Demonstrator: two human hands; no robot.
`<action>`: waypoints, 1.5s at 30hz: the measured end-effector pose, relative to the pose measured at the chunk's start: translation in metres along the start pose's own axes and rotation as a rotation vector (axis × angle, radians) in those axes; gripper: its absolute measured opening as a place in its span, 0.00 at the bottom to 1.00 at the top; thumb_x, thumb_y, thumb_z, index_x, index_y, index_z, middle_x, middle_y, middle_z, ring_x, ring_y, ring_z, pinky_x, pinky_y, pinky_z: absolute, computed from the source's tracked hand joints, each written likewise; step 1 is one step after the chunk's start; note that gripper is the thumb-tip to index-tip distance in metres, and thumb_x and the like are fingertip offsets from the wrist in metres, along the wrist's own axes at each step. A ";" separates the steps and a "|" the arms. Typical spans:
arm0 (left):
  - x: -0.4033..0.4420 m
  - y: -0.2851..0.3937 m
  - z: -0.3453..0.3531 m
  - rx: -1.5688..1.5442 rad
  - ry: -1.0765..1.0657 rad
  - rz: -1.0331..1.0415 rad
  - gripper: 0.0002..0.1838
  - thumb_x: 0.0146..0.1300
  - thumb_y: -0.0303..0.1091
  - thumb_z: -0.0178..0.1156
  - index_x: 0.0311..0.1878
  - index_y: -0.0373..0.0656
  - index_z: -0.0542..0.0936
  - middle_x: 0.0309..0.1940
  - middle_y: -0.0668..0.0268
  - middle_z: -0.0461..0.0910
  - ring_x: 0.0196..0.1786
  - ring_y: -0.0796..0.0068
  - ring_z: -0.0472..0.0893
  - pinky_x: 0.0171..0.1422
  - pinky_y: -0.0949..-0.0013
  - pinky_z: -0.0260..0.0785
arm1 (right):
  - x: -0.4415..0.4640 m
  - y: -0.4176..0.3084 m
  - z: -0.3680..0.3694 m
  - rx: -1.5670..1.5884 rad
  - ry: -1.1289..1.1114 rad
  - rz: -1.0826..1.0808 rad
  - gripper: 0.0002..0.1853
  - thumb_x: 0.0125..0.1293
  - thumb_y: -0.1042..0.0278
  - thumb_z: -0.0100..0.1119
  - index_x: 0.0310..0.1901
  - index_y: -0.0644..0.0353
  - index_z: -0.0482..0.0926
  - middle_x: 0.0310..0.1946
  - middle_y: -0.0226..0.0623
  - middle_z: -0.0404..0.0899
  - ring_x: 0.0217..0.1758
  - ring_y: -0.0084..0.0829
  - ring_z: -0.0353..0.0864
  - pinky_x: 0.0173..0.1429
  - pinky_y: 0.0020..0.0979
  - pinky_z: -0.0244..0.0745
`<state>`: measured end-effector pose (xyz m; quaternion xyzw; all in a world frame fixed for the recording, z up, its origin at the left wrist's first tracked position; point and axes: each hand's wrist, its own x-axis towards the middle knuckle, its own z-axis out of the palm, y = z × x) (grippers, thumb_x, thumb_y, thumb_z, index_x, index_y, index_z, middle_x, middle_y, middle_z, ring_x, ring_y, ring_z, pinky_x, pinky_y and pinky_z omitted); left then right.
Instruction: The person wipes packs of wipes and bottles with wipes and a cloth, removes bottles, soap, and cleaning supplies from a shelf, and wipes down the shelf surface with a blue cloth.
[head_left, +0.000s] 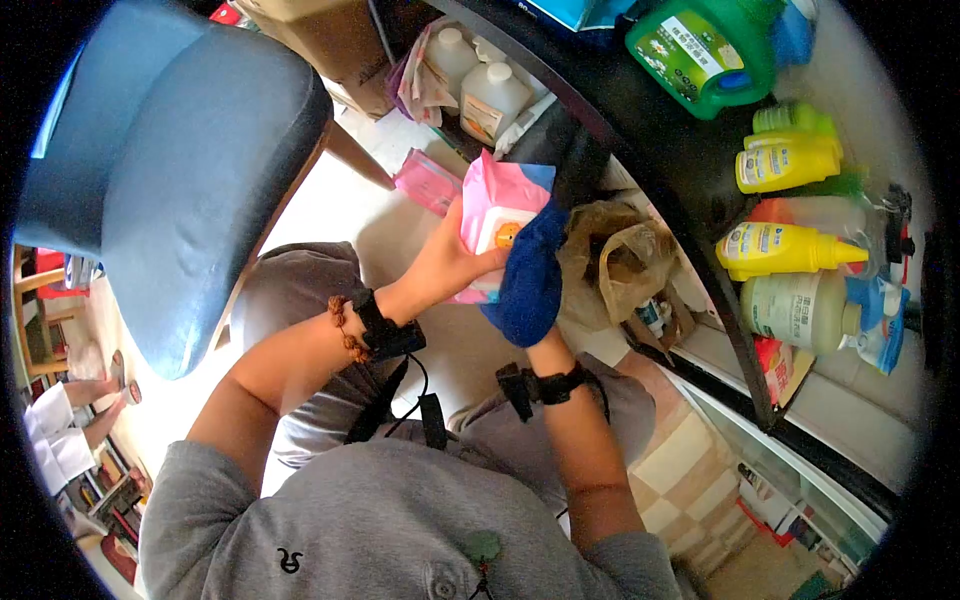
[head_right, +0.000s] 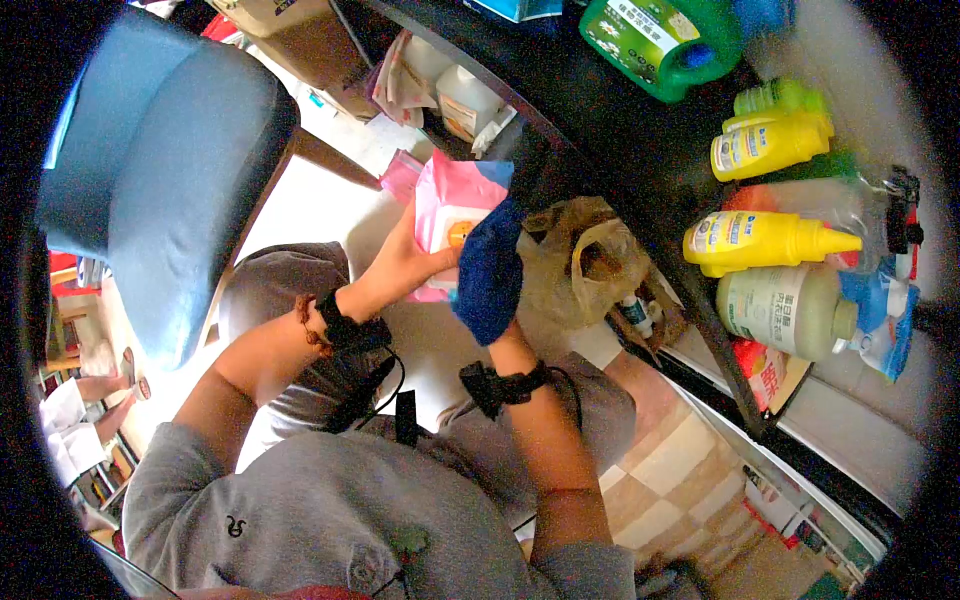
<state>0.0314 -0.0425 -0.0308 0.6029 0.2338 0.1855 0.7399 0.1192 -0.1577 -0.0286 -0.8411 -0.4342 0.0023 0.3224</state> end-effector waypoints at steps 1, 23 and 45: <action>-0.002 0.007 0.000 0.050 -0.065 -0.047 0.38 0.56 0.32 0.72 0.67 0.38 0.62 0.54 0.63 0.76 0.57 0.75 0.74 0.63 0.67 0.68 | 0.003 0.006 -0.003 0.037 -0.029 -0.056 0.25 0.62 0.73 0.53 0.62 0.69 0.69 0.53 0.60 0.74 0.51 0.52 0.77 0.57 0.45 0.70; 0.001 0.021 -0.001 -0.360 -0.236 -0.384 0.31 0.66 0.35 0.61 0.69 0.41 0.60 0.59 0.63 0.73 0.59 0.73 0.75 0.64 0.67 0.69 | 0.006 0.029 -0.010 0.178 -0.096 -0.003 0.30 0.70 0.65 0.42 0.68 0.76 0.55 0.65 0.60 0.66 0.62 0.51 0.73 0.65 0.42 0.68; -0.011 -0.007 0.009 -0.115 -0.439 -0.438 0.44 0.73 0.60 0.43 0.78 0.47 0.35 0.73 0.62 0.55 0.72 0.71 0.59 0.75 0.68 0.51 | -0.016 0.017 -0.002 0.252 -0.198 -0.128 0.41 0.66 0.60 0.53 0.70 0.79 0.46 0.70 0.65 0.54 0.73 0.54 0.57 0.78 0.43 0.50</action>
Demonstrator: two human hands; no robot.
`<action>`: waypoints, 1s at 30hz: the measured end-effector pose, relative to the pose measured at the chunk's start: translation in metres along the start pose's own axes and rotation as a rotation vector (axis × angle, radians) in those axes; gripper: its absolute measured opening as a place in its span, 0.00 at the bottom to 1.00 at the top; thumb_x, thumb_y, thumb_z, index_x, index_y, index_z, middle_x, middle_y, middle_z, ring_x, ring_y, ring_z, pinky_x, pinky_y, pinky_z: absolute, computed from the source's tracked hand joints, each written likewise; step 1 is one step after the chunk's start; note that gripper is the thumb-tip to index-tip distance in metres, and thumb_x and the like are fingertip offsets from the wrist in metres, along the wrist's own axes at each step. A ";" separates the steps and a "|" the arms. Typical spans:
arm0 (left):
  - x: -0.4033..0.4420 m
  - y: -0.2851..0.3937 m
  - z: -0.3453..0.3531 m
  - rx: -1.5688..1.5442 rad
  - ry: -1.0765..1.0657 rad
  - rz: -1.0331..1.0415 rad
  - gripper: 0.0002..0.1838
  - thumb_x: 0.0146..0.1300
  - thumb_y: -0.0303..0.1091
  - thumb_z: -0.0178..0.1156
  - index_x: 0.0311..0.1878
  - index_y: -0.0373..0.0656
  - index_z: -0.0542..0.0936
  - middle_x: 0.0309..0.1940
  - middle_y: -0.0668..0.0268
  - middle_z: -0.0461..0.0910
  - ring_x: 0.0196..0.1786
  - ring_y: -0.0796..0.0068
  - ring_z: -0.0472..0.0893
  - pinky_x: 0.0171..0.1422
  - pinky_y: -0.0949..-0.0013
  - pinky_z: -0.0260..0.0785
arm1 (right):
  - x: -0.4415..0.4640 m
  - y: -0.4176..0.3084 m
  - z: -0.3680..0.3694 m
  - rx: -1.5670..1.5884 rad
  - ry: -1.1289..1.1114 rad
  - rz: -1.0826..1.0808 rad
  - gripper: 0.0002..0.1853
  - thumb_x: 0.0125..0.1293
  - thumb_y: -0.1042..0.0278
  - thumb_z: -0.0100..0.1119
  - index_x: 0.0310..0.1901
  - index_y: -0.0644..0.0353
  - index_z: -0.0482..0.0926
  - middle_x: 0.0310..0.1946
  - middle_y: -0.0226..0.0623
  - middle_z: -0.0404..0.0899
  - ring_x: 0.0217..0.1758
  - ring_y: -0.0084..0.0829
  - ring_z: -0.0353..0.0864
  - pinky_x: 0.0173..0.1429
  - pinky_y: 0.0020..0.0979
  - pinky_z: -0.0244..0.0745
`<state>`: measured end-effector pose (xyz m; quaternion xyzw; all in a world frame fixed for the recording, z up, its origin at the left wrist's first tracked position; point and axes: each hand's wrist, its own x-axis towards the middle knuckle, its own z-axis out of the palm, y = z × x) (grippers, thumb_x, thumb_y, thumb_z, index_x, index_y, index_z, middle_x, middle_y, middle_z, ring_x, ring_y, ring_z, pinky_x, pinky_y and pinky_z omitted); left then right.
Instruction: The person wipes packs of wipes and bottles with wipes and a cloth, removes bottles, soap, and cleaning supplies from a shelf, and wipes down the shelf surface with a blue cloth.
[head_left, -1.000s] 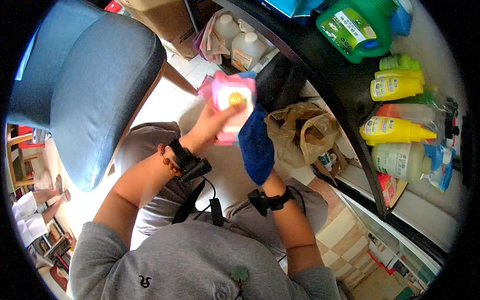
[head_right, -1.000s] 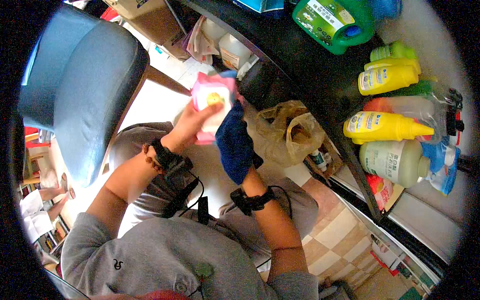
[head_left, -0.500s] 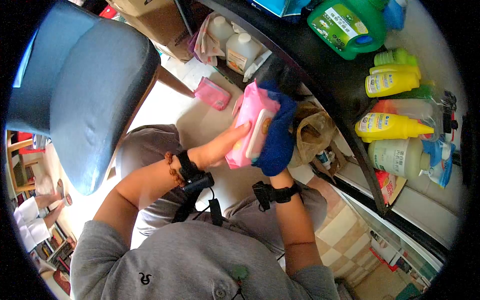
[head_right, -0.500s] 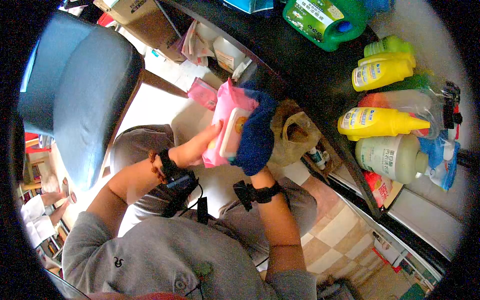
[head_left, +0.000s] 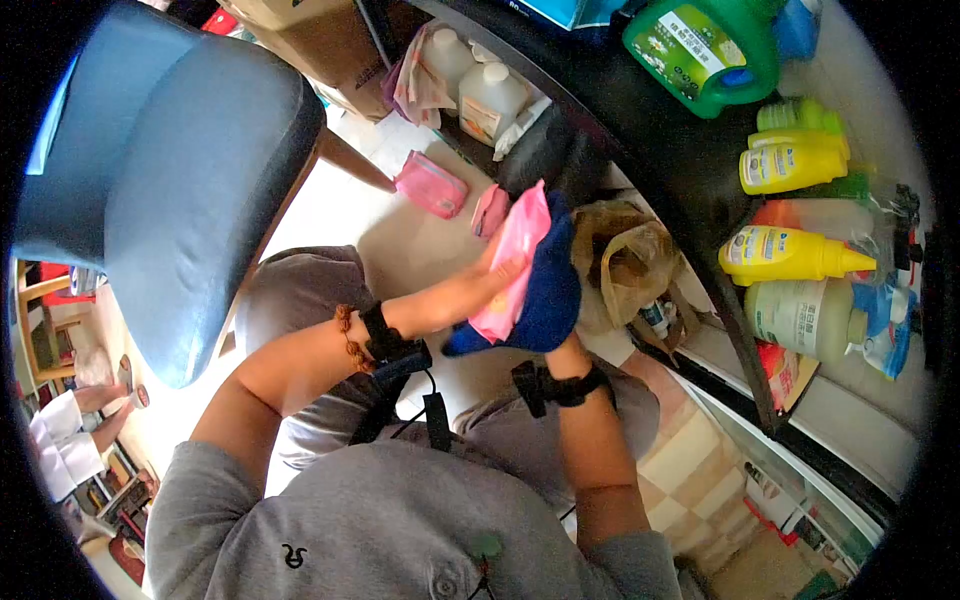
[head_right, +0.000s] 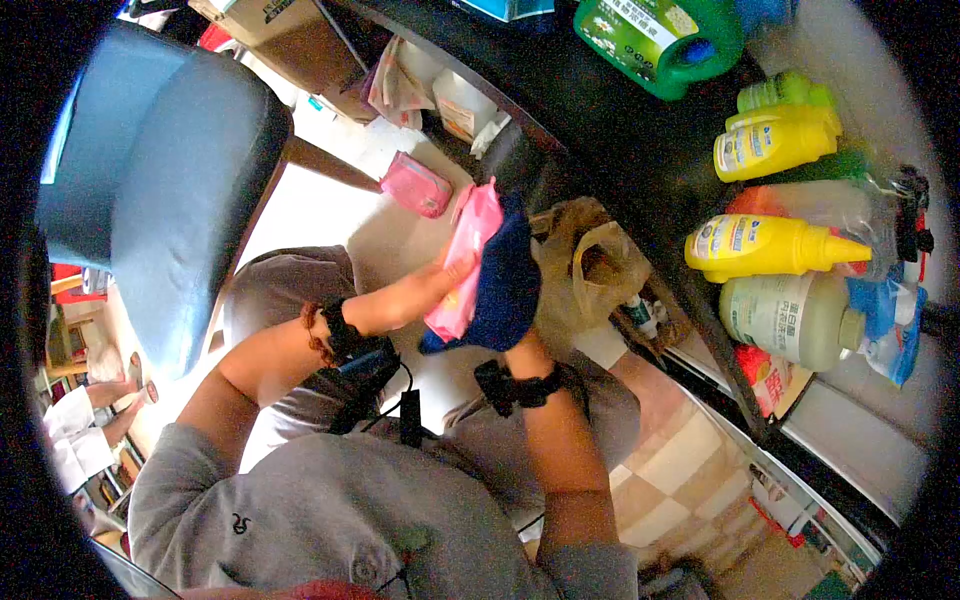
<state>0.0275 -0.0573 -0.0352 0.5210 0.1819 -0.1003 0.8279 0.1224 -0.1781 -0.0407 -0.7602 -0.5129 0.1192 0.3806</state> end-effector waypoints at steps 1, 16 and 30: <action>-0.001 -0.002 0.001 0.099 -0.035 -0.014 0.44 0.73 0.60 0.42 0.78 0.47 0.35 0.73 0.63 0.55 0.72 0.71 0.58 0.75 0.69 0.50 | -0.007 0.007 0.008 0.031 -0.034 0.038 0.41 0.66 0.60 0.53 0.71 0.79 0.45 0.70 0.65 0.54 0.73 0.54 0.58 0.78 0.42 0.50; 0.012 0.016 -0.025 -0.260 0.387 0.193 0.27 0.73 0.45 0.48 0.67 0.39 0.59 0.51 0.61 0.76 0.52 0.69 0.77 0.59 0.68 0.68 | 0.009 -0.052 -0.007 0.310 -0.165 0.142 0.53 0.53 0.57 0.70 0.75 0.61 0.47 0.76 0.53 0.46 0.76 0.51 0.56 0.72 0.43 0.58; 0.006 -0.016 -0.027 0.896 0.213 0.319 0.36 0.72 0.49 0.48 0.76 0.41 0.51 0.58 0.36 0.67 0.59 0.37 0.69 0.69 0.52 0.59 | 0.012 0.019 0.020 -0.374 0.062 -0.010 0.38 0.66 0.66 0.52 0.74 0.65 0.48 0.75 0.50 0.50 0.75 0.51 0.53 0.78 0.47 0.45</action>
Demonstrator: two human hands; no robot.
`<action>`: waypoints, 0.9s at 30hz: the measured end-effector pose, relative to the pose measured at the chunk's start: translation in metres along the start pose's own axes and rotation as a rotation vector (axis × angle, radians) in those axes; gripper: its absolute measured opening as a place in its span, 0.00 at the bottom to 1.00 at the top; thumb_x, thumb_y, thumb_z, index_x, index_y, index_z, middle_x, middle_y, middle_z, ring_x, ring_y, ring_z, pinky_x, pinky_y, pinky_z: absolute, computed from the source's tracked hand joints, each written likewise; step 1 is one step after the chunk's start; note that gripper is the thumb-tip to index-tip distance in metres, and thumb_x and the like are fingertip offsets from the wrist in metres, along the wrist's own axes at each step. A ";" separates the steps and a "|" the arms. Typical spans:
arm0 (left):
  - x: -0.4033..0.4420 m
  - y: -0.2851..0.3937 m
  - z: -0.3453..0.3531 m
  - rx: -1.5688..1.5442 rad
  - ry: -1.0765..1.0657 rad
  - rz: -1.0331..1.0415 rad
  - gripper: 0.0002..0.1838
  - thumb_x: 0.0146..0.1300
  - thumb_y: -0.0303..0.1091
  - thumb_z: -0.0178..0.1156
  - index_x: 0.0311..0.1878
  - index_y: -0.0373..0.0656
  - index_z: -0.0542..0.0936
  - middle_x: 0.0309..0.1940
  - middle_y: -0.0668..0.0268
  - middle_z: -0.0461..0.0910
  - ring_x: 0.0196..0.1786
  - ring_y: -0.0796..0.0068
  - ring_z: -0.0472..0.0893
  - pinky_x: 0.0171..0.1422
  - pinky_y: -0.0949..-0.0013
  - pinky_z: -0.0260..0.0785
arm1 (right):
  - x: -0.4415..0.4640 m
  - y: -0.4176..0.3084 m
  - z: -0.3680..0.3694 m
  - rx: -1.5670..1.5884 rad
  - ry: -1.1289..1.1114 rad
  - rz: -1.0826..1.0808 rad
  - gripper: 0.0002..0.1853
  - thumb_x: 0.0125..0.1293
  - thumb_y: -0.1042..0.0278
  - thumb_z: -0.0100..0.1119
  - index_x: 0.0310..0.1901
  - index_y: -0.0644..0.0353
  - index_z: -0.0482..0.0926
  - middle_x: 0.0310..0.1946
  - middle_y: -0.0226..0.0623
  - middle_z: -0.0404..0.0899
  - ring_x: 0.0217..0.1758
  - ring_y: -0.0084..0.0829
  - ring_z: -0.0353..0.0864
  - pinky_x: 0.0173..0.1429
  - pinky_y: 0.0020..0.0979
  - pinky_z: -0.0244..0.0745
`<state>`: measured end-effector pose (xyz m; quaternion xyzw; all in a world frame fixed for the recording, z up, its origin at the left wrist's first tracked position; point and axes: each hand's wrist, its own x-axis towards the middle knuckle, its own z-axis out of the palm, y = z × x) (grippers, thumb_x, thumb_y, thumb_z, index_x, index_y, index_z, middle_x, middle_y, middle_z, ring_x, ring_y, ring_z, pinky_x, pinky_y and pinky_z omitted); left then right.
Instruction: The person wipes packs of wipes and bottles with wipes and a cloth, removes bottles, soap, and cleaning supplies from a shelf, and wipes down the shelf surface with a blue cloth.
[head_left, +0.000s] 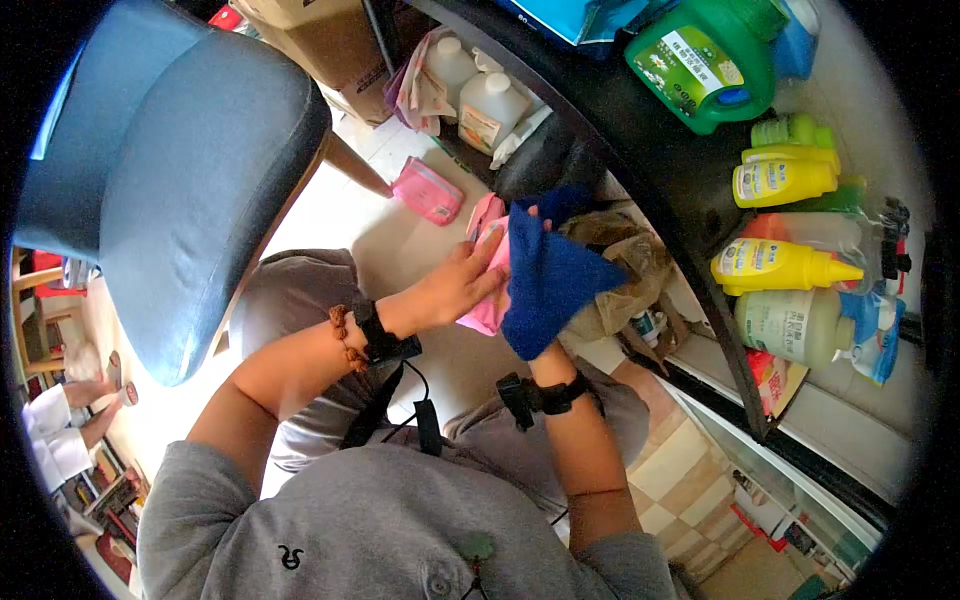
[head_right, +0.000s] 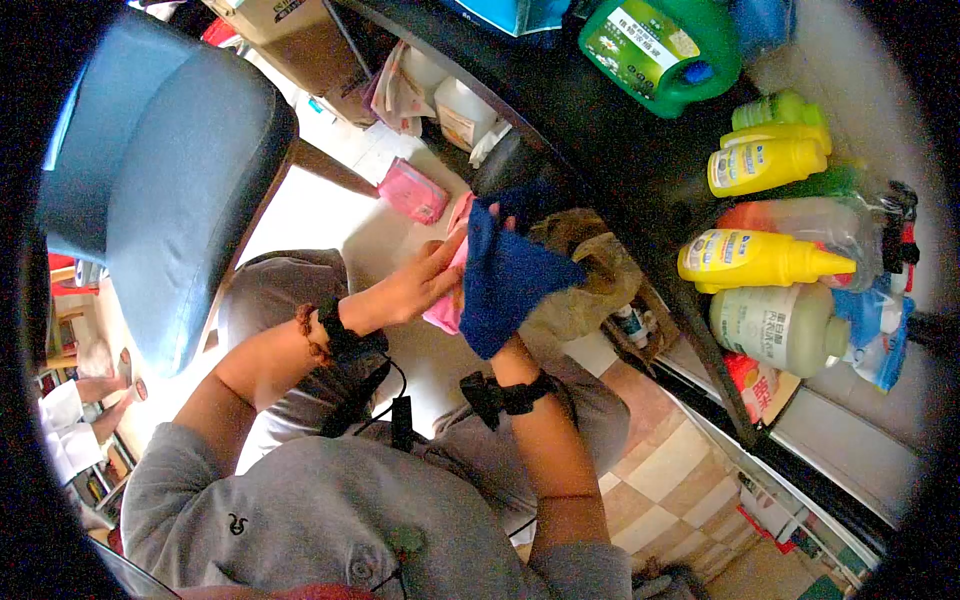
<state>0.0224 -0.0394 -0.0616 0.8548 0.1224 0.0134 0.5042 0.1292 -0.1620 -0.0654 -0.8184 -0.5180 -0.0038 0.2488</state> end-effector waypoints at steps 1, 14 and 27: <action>-0.002 -0.001 -0.002 -0.086 -0.033 -0.091 0.36 0.72 0.49 0.47 0.76 0.41 0.51 0.57 0.37 0.69 0.59 0.41 0.70 0.68 0.52 0.59 | -0.001 -0.003 0.003 0.070 0.008 -0.017 0.38 0.66 0.66 0.51 0.74 0.66 0.48 0.75 0.50 0.50 0.75 0.51 0.53 0.78 0.47 0.45; 0.005 -0.019 -0.005 -1.326 0.037 -0.589 0.32 0.73 0.57 0.45 0.71 0.44 0.65 0.61 0.62 0.75 0.59 0.69 0.78 0.64 0.62 0.71 | 0.002 -0.037 -0.036 0.595 -0.152 -0.079 0.52 0.40 0.58 0.78 0.69 0.58 0.62 0.63 0.53 0.69 0.60 0.54 0.72 0.61 0.46 0.69; 0.024 0.005 -0.031 -1.403 0.122 -0.641 0.24 0.67 0.59 0.55 0.53 0.50 0.76 0.46 0.68 0.82 0.47 0.70 0.82 0.54 0.59 0.75 | 0.025 -0.027 -0.054 0.255 -0.068 0.121 0.25 0.62 0.65 0.57 0.62 0.57 0.73 0.47 0.45 0.81 0.39 0.42 0.80 0.43 0.41 0.72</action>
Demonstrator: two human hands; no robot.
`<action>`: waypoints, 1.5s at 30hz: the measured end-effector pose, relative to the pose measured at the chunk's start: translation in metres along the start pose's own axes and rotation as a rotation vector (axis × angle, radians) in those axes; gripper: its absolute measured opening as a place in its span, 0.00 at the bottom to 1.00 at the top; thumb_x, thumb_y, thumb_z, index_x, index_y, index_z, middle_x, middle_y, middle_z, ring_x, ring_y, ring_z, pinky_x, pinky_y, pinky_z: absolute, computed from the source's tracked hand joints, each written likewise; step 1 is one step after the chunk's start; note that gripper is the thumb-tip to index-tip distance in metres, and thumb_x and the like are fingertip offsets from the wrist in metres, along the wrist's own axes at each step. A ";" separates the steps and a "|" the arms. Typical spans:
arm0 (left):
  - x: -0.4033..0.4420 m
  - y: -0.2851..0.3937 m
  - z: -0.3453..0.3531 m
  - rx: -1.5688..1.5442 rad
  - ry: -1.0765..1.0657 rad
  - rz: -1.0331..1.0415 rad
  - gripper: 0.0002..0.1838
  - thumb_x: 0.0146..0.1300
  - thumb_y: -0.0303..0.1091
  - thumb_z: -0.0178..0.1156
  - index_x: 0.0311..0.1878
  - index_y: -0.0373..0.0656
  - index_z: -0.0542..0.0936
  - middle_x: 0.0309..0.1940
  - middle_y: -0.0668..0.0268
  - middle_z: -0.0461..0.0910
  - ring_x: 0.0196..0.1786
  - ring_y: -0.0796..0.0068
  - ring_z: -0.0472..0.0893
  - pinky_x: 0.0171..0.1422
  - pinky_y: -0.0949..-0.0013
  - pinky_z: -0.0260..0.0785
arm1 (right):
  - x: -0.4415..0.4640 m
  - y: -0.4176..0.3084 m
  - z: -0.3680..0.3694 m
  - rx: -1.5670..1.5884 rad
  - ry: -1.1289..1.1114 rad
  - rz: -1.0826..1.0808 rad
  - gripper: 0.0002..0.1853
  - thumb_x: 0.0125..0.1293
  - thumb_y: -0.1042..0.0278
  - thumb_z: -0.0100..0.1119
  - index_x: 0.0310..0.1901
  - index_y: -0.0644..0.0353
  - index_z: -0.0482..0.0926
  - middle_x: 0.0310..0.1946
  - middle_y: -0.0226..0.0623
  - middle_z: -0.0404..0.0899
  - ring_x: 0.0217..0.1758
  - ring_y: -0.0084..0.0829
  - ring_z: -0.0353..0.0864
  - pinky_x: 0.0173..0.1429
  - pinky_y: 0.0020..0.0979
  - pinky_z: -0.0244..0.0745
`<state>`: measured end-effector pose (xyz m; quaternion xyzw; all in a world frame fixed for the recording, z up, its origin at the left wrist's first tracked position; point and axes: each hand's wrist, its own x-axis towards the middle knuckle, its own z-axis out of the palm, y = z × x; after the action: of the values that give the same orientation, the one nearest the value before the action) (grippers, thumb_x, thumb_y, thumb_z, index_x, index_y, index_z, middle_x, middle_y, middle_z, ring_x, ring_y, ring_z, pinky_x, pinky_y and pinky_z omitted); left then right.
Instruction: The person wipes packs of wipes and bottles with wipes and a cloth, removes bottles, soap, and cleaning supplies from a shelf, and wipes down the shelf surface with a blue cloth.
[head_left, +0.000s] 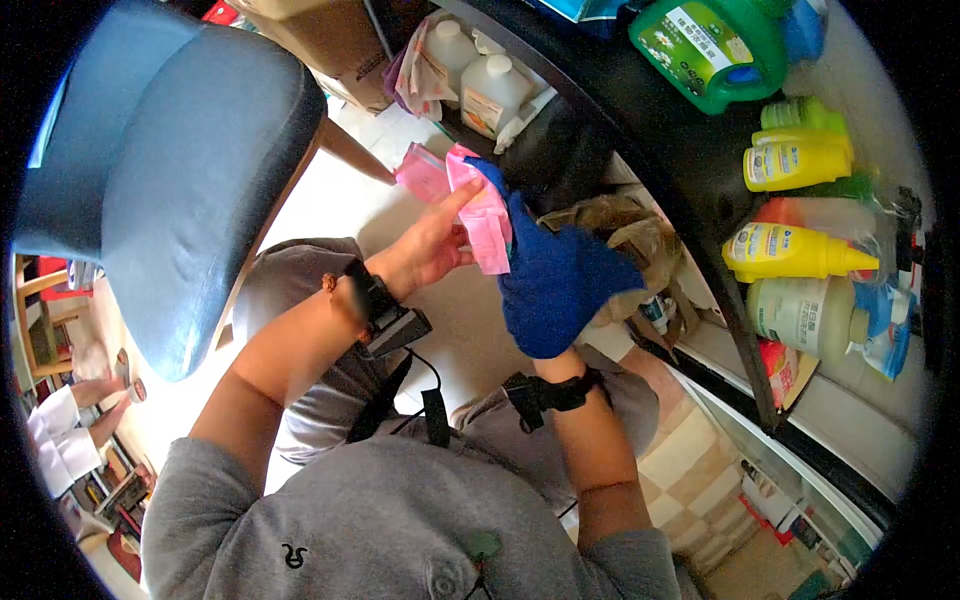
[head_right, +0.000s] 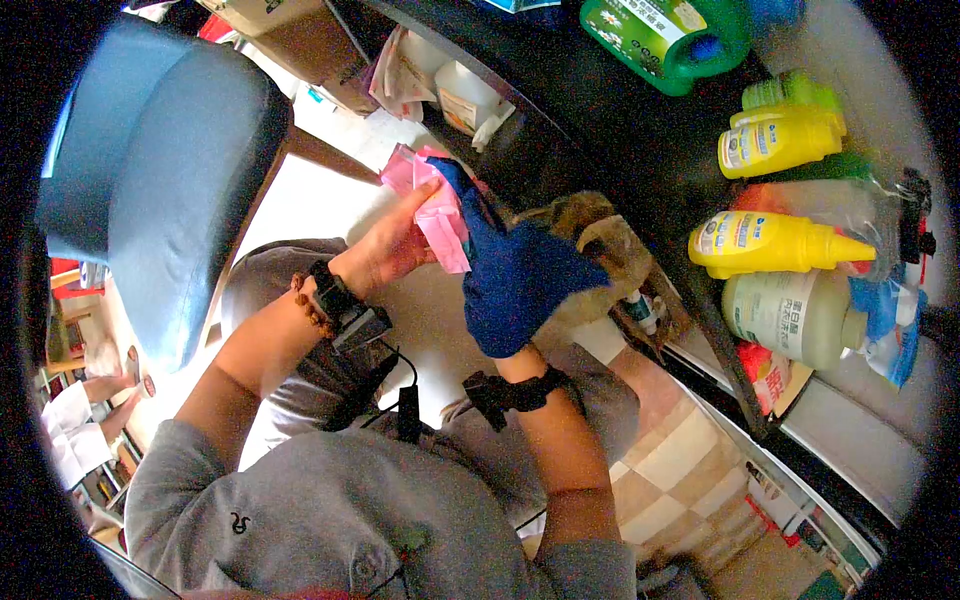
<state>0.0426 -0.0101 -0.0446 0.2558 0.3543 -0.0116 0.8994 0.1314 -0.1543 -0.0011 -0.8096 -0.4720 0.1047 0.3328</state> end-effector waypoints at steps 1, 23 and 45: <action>-0.001 -0.001 0.000 -0.005 -0.007 -0.022 0.23 0.68 0.58 0.55 0.53 0.50 0.76 0.46 0.67 0.82 0.48 0.70 0.82 0.54 0.59 0.76 | 0.000 0.002 0.003 0.062 0.017 -0.011 0.26 0.62 0.66 0.56 0.64 0.57 0.71 0.49 0.46 0.81 0.39 0.42 0.81 0.44 0.42 0.72; -0.020 -0.022 0.007 -0.147 0.097 0.079 0.25 0.67 0.57 0.56 0.56 0.48 0.77 0.49 0.67 0.82 0.49 0.74 0.82 0.53 0.69 0.75 | -0.024 0.010 0.047 -0.213 0.177 -0.098 0.18 0.57 0.65 0.56 0.51 0.55 0.73 0.44 0.44 0.76 0.46 0.48 0.74 0.49 0.48 0.65; -0.002 -0.032 0.009 0.470 0.389 0.917 0.63 0.50 0.32 0.76 0.76 0.38 0.37 0.69 0.53 0.56 0.68 0.64 0.65 0.70 0.62 0.63 | -0.009 0.019 0.063 0.981 -0.117 0.609 0.28 0.61 0.56 0.58 0.60 0.58 0.66 0.42 0.36 0.80 0.33 0.39 0.79 0.33 0.36 0.75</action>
<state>0.0408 -0.0429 -0.0523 0.5752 0.3541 0.3504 0.6488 0.1092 -0.1403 -0.0619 -0.6530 -0.1319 0.4468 0.5972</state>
